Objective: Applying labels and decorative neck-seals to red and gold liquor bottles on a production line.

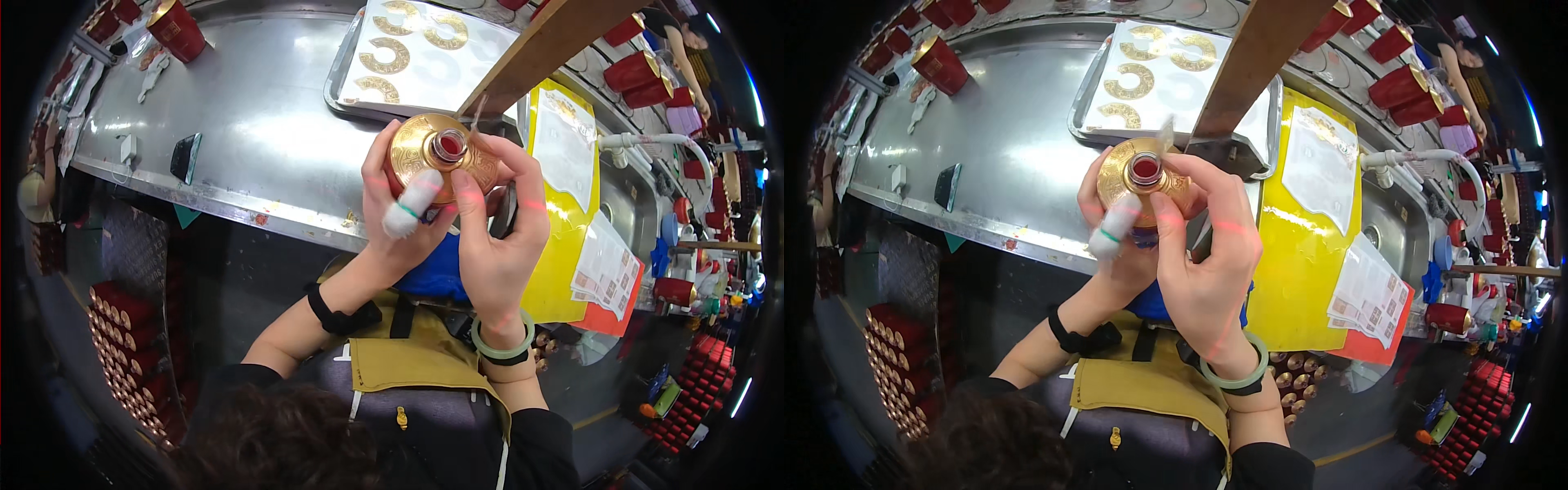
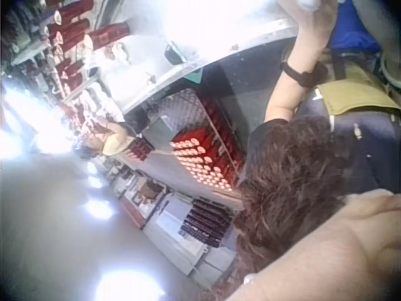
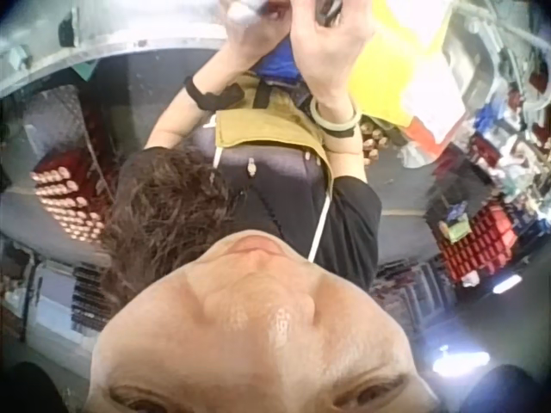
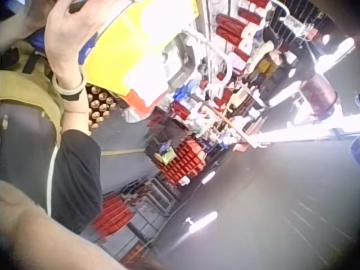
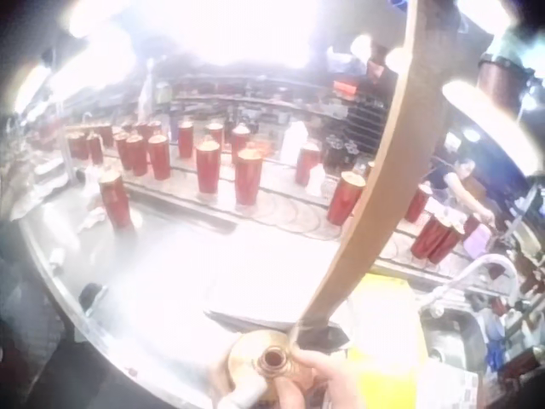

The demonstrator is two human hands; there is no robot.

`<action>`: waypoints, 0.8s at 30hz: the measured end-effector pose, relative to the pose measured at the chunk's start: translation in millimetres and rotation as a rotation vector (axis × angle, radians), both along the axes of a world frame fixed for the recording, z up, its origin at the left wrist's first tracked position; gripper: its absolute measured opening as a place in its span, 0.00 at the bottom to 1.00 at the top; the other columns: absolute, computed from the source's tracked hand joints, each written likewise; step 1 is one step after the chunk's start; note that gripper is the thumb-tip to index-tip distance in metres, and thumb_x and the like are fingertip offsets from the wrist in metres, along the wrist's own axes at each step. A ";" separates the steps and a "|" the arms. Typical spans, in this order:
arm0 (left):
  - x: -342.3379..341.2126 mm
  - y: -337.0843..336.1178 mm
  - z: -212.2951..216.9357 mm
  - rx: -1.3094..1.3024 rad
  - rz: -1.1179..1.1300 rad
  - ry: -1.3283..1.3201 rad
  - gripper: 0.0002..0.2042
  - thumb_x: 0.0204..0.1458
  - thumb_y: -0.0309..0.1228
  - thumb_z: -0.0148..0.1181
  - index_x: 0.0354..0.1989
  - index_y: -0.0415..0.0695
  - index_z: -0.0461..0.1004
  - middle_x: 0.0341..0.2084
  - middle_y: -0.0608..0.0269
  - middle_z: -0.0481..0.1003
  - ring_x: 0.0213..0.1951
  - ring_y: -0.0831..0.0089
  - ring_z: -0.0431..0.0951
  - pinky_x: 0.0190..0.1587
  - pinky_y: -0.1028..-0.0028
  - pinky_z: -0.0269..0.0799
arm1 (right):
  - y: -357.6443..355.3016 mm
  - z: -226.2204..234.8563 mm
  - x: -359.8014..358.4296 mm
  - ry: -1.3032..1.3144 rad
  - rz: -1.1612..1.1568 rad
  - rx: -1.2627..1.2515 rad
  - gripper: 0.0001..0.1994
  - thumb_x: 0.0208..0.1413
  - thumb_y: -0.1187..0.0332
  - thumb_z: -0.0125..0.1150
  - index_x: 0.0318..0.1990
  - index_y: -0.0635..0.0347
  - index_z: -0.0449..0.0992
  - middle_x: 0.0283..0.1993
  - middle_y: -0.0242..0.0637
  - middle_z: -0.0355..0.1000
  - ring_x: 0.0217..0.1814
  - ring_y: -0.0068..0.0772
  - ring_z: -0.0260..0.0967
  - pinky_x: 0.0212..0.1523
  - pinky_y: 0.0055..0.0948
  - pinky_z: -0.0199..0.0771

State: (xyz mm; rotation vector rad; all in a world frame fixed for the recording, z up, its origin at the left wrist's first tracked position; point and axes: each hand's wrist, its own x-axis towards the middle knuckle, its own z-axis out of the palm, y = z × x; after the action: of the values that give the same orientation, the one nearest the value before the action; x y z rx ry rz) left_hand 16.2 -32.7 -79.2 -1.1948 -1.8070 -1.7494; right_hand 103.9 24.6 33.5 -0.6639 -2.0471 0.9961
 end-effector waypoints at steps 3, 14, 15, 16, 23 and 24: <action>3.4 3.1 -4.1 0.049 0.007 0.067 0.31 0.46 0.29 0.77 0.57 0.61 0.68 0.66 0.38 0.57 0.61 0.42 0.71 0.59 0.55 0.73 | 2.0 -4.3 -3.9 0.099 0.040 -0.074 0.15 0.57 0.80 0.64 0.52 0.64 0.77 0.37 0.37 0.72 0.34 0.27 0.70 0.35 0.26 0.68; -21.0 -7.1 5.8 0.029 -0.298 -0.199 0.37 0.36 0.27 0.80 0.58 0.54 0.69 0.64 0.44 0.61 0.60 0.48 0.72 0.61 0.58 0.73 | 7.5 0.4 4.5 -0.027 0.030 -0.270 0.16 0.57 0.77 0.67 0.53 0.64 0.76 0.30 0.33 0.73 0.32 0.21 0.68 0.34 0.23 0.68; -25.7 -11.1 8.2 0.011 -0.421 -0.314 0.40 0.36 0.28 0.81 0.61 0.49 0.65 0.63 0.46 0.62 0.60 0.50 0.72 0.61 0.59 0.72 | 6.9 0.1 4.2 -0.023 0.028 -0.271 0.16 0.57 0.77 0.67 0.53 0.64 0.76 0.30 0.33 0.73 0.32 0.21 0.68 0.34 0.23 0.68; -23.1 -18.7 9.2 -0.042 -0.507 -0.504 0.48 0.34 0.31 0.83 0.65 0.39 0.59 0.63 0.49 0.61 0.61 0.55 0.70 0.62 0.63 0.71 | 6.3 -1.8 3.6 0.019 0.040 -0.240 0.16 0.57 0.76 0.67 0.53 0.63 0.76 0.31 0.32 0.73 0.31 0.21 0.68 0.33 0.23 0.68; -8.8 -7.6 0.8 -0.067 -0.062 0.035 0.46 0.40 0.29 0.81 0.67 0.36 0.56 0.66 0.47 0.55 0.63 0.54 0.68 0.62 0.60 0.71 | 4.9 3.0 3.6 -0.005 -0.002 -0.209 0.14 0.57 0.76 0.67 0.51 0.62 0.76 0.29 0.32 0.74 0.30 0.21 0.68 0.32 0.23 0.68; -5.5 -7.2 7.8 -0.067 -0.090 -0.050 0.48 0.42 0.27 0.79 0.70 0.35 0.53 0.65 0.45 0.56 0.62 0.54 0.70 0.61 0.61 0.72 | 5.9 0.1 2.5 0.016 0.028 -0.186 0.14 0.59 0.77 0.67 0.52 0.63 0.76 0.30 0.28 0.70 0.31 0.16 0.65 0.32 0.19 0.65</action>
State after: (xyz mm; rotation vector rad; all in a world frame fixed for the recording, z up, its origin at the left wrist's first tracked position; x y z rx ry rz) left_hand 10.6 -40.0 -71.4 -1.2880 -1.8808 -1.7954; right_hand 106.4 30.6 33.5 -0.7219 -1.9711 1.2144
